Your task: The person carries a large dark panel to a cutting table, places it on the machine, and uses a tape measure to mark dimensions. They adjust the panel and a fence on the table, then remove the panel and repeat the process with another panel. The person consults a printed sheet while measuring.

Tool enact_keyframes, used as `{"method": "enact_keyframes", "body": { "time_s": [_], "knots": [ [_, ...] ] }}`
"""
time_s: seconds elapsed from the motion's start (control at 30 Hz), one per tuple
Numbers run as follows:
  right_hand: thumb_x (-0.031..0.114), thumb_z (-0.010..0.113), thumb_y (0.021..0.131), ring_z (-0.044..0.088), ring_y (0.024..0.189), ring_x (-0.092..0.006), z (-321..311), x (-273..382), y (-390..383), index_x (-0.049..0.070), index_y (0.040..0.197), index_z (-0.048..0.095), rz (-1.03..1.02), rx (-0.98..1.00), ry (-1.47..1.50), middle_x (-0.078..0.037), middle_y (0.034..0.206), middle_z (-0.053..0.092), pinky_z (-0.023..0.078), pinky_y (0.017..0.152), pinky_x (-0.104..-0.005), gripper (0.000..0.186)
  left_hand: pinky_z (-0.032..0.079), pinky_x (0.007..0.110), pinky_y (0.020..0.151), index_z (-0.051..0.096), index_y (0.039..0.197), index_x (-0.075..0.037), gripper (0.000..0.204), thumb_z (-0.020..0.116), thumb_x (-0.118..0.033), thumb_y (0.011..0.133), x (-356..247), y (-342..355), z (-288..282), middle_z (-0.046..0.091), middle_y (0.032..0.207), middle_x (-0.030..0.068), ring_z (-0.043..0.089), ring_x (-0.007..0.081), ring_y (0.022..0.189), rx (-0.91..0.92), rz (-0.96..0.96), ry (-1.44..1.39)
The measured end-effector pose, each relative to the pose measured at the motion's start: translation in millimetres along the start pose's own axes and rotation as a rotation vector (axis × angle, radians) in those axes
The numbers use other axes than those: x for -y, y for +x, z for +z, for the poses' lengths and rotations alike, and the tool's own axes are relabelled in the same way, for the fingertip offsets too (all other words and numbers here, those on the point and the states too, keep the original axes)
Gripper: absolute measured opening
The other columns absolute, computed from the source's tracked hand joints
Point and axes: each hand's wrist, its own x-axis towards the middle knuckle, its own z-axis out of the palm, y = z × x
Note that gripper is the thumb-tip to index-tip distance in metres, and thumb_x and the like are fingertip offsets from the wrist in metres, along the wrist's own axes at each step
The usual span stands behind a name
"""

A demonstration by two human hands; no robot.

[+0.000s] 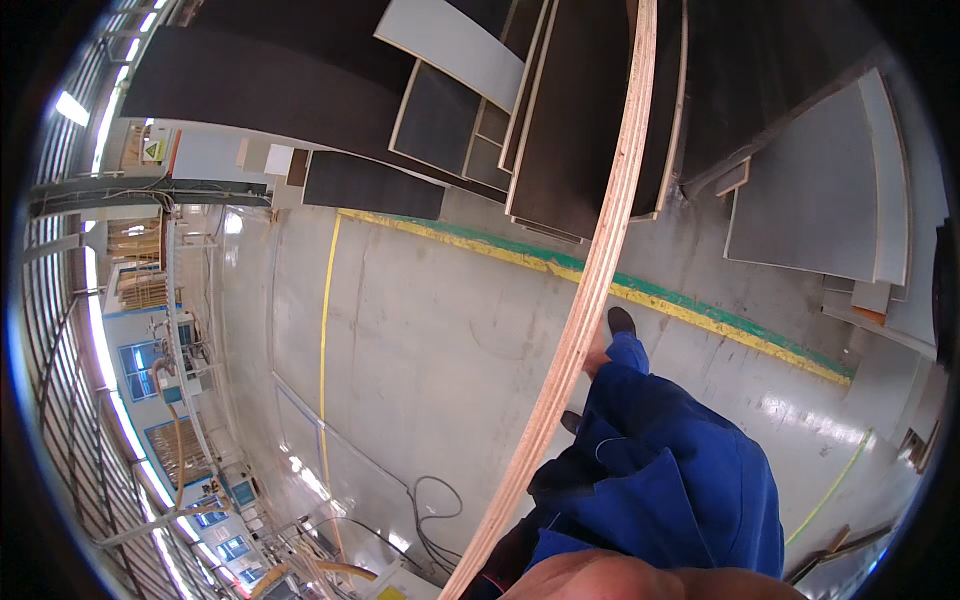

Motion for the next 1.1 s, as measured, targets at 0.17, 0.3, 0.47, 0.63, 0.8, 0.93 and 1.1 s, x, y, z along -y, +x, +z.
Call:
{"method": "enact_keyframes", "body": {
  "time_s": [0.17, 0.3, 0.47, 0.63, 0.8, 0.93, 1.1],
  "knots": [
    [0.09, 0.039, 0.096, 0.06, 0.127, -0.0339, -51, 32, 77, 0.01, 0.149, 0.059, 0.113, -0.162, -0.074, -0.016, 0.14, 0.065, 0.047, 0.111, -0.0479, 0.098, 0.049, 0.05, 0.058, 0.07, 0.087, -0.007, 0.042, 0.063, -0.048, 0.098, -44, 49, 41, 0.063, 0.071, 0.0152, 0.062, 0.0392, 0.065, 0.181, 0.089, -0.137],
    [0.09, 0.041, 0.094, 0.064, 0.115, -0.0337, -58, 62, 131, 0.009, 0.147, 0.062, -0.157, -0.406, -0.432, -0.018, 0.131, 0.068, 0.053, 0.1, -0.0476, 0.099, 0.05, 0.05, 0.059, 0.07, 0.089, -0.008, 0.038, 0.066, -0.045, 0.096, -76, 79, 80, 0.064, 0.072, 0.0156, 0.063, 0.0398, 0.065, 0.33, 0.144, -0.265],
    [0.09, 0.04, 0.095, 0.064, 0.113, -0.0368, -22, 100, 127, 0.009, 0.148, 0.06, 0.042, -0.59, -0.328, -0.021, 0.127, 0.068, 0.054, 0.096, -0.0515, 0.099, 0.051, 0.05, 0.059, 0.071, 0.091, -0.008, 0.034, 0.069, -0.041, 0.095, -110, 109, 125, 0.065, 0.073, 0.0161, 0.064, 0.0405, 0.066, 0.537, 0.207, -0.43],
    [0.084, 0.04, 0.099, 0.063, 0.115, -0.0307, 5, 115, 121, 0.011, 0.147, 0.059, 0.0, -0.567, -0.414, -0.016, 0.13, 0.067, 0.052, 0.098, -0.0465, 0.09, 0.053, 0.051, 0.06, 0.072, 0.093, -0.008, 0.029, 0.072, -0.037, 0.093, -126, 107, 187, 0.066, 0.074, 0.0167, 0.066, 0.0412, 0.067, 0.734, 0.228, -0.574],
    [0.078, 0.039, 0.104, 0.062, 0.117, -0.0246, 18, 105, 104, 0.012, 0.146, 0.059, 0.011, -0.39, -0.676, -0.01, 0.133, 0.065, 0.05, 0.101, -0.0415, 0.081, 0.055, 0.051, 0.061, 0.073, 0.096, -0.008, 0.026, 0.076, -0.034, 0.091, -116, 60, 300, 0.068, 0.075, 0.0172, 0.067, 0.0419, 0.068, 0.838, 0.236, -0.66],
    [0.073, 0.035, 0.108, 0.052, 0.139, -0.024, 36, 57, -18, 0.011, 0.161, 0.044, 0.004, 0.04, -0.744, -0.009, 0.155, 0.054, 0.043, 0.113, -0.043, 0.082, 0.056, 0.053, 0.068, 0.075, 0.101, -0.01, 0.026, 0.08, -0.03, 0.085, -144, 8, 448, 0.07, 0.083, 0.0166, 0.068, 0.0418, 0.074, 0.753, 0.177, -0.647],
    [0.055, 0.071, 0.098, 0.037, 0.152, -0.033, 41, -98, -179, 0.007, 0.172, 0.002, -0.116, 0.252, -1.169, -0.017, 0.172, 0.025, 0.038, 0.121, -0.0489, 0.112, 0.058, 0.05, 0.08, 0.07, 0.116, -0.009, 0.045, 0.085, -0.034, 0.082, -119, -70, 541, 0.074, 0.101, 0.0152, 0.073, 0.0375, 0.092, 0.716, 0.07, -0.827]
  ]
}}
